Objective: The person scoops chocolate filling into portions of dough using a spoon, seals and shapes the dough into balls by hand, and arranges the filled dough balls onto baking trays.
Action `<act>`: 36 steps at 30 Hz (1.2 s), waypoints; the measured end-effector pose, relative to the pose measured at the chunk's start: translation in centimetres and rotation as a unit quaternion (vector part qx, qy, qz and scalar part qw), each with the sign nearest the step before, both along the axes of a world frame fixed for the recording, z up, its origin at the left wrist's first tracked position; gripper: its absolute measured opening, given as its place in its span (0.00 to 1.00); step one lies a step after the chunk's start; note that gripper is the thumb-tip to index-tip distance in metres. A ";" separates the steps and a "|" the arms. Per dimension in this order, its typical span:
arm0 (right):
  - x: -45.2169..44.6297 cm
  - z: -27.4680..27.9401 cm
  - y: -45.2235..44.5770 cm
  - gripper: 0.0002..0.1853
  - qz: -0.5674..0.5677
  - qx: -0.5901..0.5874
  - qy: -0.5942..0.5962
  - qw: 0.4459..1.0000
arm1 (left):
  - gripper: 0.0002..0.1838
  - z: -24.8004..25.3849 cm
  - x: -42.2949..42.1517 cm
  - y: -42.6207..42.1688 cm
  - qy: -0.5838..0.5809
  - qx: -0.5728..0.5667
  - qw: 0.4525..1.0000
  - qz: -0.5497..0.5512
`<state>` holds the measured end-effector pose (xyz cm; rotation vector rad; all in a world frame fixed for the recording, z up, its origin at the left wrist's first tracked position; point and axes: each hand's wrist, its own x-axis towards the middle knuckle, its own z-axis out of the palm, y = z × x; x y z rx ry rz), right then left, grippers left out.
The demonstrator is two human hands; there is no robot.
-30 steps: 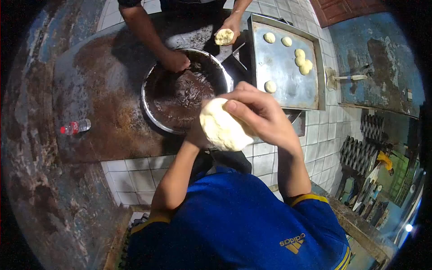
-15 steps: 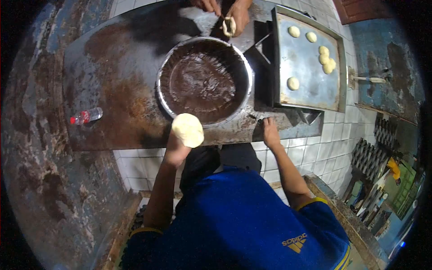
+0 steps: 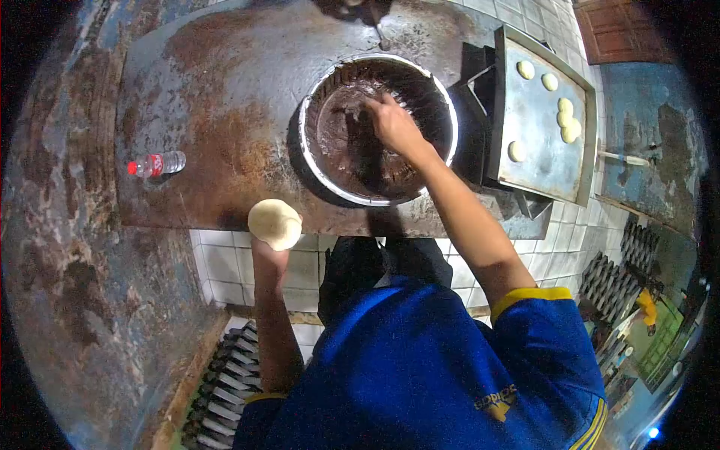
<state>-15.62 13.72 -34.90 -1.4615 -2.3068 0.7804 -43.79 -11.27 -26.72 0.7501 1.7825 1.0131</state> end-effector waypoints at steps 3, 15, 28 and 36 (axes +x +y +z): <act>-3.4 -1.4 2.7 0.17 -0.022 -0.006 -0.092 0.995 | 0.26 -1.6 -0.7 -1.5 0.081 0.026 0.996 -0.033; -7.5 -2.4 1.7 0.16 -0.048 -0.104 -0.152 0.982 | 0.20 -2.0 -2.5 -5.2 -0.131 -0.068 0.981 0.123; -5.1 -4.0 -8.7 0.27 0.007 -0.064 0.042 0.997 | 0.25 -0.4 -2.4 -4.1 -0.081 -0.045 0.995 0.043; -3.0 -0.3 -9.1 0.18 -0.034 -0.508 0.304 0.805 | 0.26 0.2 -1.9 -2.1 -0.125 -0.021 0.990 0.062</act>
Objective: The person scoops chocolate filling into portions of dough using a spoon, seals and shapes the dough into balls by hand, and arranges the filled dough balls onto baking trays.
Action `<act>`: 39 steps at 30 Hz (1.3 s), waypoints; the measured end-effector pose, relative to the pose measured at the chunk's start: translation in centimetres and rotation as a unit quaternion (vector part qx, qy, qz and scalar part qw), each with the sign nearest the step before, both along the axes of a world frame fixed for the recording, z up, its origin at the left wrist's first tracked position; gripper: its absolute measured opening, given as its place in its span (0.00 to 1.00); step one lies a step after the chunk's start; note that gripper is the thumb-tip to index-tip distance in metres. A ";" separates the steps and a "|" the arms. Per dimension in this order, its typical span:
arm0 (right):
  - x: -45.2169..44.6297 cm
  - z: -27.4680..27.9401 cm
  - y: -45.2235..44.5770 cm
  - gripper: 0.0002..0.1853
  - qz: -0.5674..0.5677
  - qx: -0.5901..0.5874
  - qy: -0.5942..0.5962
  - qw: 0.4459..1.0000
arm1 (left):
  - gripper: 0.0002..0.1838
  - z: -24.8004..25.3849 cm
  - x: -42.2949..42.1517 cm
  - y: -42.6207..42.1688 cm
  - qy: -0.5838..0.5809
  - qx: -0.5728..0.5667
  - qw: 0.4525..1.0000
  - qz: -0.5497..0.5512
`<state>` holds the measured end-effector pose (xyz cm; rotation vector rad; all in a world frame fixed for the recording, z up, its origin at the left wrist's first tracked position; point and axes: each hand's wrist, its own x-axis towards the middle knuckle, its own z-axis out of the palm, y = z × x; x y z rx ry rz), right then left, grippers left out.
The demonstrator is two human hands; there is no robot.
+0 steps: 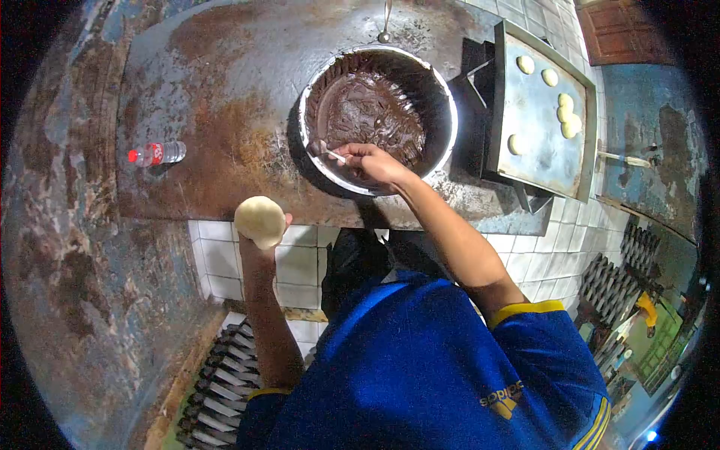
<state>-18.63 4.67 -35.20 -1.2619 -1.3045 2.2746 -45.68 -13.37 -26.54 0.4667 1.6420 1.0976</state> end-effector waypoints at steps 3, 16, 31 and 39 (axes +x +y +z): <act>0.3 1.2 -0.8 0.18 -0.020 0.059 0.027 0.998 | 0.27 -3.0 -0.2 0.2 0.100 0.017 0.995 -0.020; 6.4 18.0 -6.8 0.36 0.026 0.525 -0.055 0.849 | 0.26 3.8 13.0 6.5 0.306 0.200 0.929 -0.058; 34.1 -2.3 -17.4 0.17 -0.069 0.377 -0.301 0.873 | 0.09 3.0 28.4 7.5 -0.080 0.188 0.972 -0.112; 35.3 18.8 -9.1 0.45 -0.027 0.447 -0.085 0.890 | 0.15 6.1 37.3 7.9 0.040 0.180 0.918 -0.352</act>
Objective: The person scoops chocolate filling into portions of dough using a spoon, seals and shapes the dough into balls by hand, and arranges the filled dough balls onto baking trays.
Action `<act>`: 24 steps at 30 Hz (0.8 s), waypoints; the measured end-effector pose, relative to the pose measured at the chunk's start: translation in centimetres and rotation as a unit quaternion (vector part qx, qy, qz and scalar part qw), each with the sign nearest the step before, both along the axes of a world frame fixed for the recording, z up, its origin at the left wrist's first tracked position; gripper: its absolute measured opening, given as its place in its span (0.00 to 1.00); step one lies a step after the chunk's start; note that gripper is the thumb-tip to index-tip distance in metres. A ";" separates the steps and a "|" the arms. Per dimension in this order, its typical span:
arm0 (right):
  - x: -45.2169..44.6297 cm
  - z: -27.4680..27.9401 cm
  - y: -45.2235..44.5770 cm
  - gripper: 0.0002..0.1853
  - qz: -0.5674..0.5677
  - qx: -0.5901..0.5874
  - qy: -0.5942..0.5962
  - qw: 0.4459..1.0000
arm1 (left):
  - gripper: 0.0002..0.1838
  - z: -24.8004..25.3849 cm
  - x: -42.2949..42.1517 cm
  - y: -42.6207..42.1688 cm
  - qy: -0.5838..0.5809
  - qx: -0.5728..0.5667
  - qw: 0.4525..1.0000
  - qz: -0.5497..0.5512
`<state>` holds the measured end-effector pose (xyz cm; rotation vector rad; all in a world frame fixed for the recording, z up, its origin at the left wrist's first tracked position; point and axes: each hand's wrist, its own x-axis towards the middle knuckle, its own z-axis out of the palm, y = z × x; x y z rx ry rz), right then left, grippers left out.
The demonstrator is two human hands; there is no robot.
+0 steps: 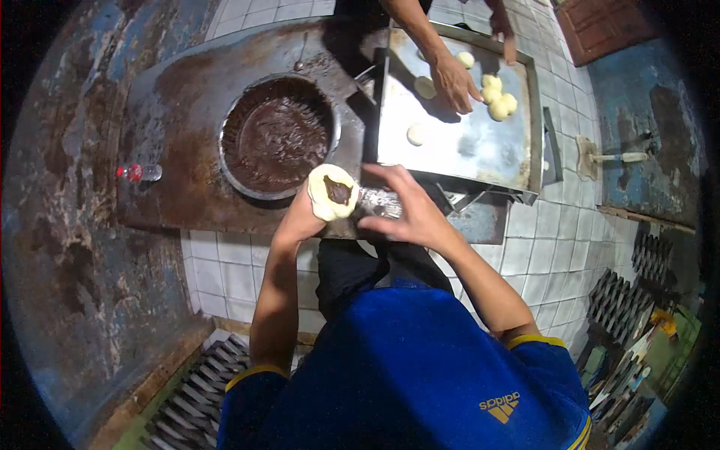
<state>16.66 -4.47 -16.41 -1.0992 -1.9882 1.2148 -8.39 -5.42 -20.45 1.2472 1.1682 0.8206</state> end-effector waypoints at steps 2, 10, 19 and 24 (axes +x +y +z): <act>0.2 3.9 0.9 0.52 0.014 0.068 -0.016 0.997 | 0.18 2.2 2.9 0.1 -0.068 -0.043 0.997 -0.012; 4.1 6.6 2.0 0.28 0.053 0.032 0.015 0.998 | 0.23 6.2 6.5 1.7 -0.040 -0.035 0.989 -0.136; 6.8 6.5 1.9 0.11 -0.005 -0.304 0.269 0.914 | 0.34 8.7 8.4 -1.3 -0.238 -0.064 0.967 -0.067; 8.1 9.4 2.0 0.33 -0.014 -0.149 0.169 0.974 | 0.31 8.1 10.4 -0.6 -0.267 -0.131 0.955 0.017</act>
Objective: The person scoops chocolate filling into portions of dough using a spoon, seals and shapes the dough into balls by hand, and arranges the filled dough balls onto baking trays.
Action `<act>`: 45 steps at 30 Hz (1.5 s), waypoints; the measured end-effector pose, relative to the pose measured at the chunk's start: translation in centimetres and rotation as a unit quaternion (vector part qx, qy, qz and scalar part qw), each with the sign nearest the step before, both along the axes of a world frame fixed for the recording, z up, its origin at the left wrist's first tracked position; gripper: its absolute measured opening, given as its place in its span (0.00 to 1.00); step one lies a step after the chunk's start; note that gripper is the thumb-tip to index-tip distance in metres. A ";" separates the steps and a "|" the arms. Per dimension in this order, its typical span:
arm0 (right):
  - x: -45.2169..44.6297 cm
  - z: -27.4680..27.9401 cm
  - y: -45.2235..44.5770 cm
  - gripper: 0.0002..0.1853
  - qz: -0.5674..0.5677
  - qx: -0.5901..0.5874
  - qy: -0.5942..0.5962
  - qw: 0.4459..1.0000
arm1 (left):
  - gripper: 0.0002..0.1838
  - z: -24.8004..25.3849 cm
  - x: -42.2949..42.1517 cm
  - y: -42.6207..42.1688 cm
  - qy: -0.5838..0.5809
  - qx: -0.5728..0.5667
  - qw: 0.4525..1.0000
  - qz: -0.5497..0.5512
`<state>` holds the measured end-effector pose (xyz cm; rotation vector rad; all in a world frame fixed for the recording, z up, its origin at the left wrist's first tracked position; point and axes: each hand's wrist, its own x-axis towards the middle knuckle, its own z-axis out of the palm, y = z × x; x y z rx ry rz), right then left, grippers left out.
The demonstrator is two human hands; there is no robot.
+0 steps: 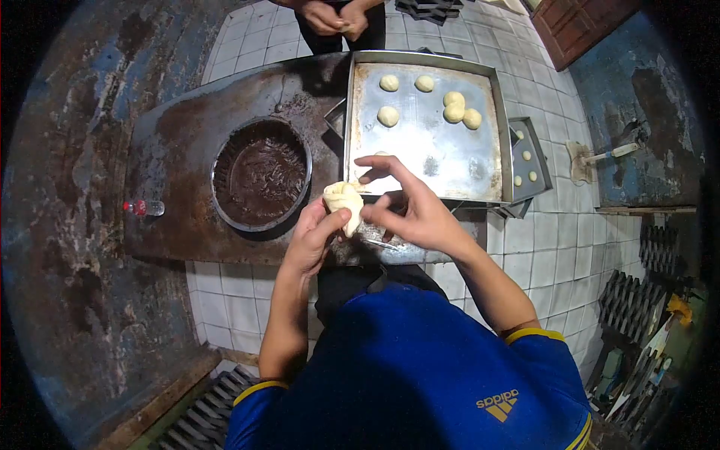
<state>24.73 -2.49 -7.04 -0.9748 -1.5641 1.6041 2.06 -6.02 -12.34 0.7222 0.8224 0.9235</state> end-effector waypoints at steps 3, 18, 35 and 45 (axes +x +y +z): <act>-0.4 1.8 -0.3 0.44 0.030 0.237 -0.183 0.954 | 0.24 1.5 2.3 0.2 0.016 0.010 0.998 0.055; 1.0 1.2 1.8 0.19 -0.021 0.224 -0.091 0.970 | 0.22 2.4 3.6 1.2 0.159 0.160 0.971 0.080; -0.9 -1.5 1.6 0.17 -0.110 -0.099 0.197 0.969 | 0.19 8.4 5.7 3.9 0.087 0.123 0.969 0.196; -4.1 -4.0 -0.2 0.17 -0.321 0.007 0.311 0.895 | 0.16 8.0 10.0 5.7 0.017 0.290 0.951 0.100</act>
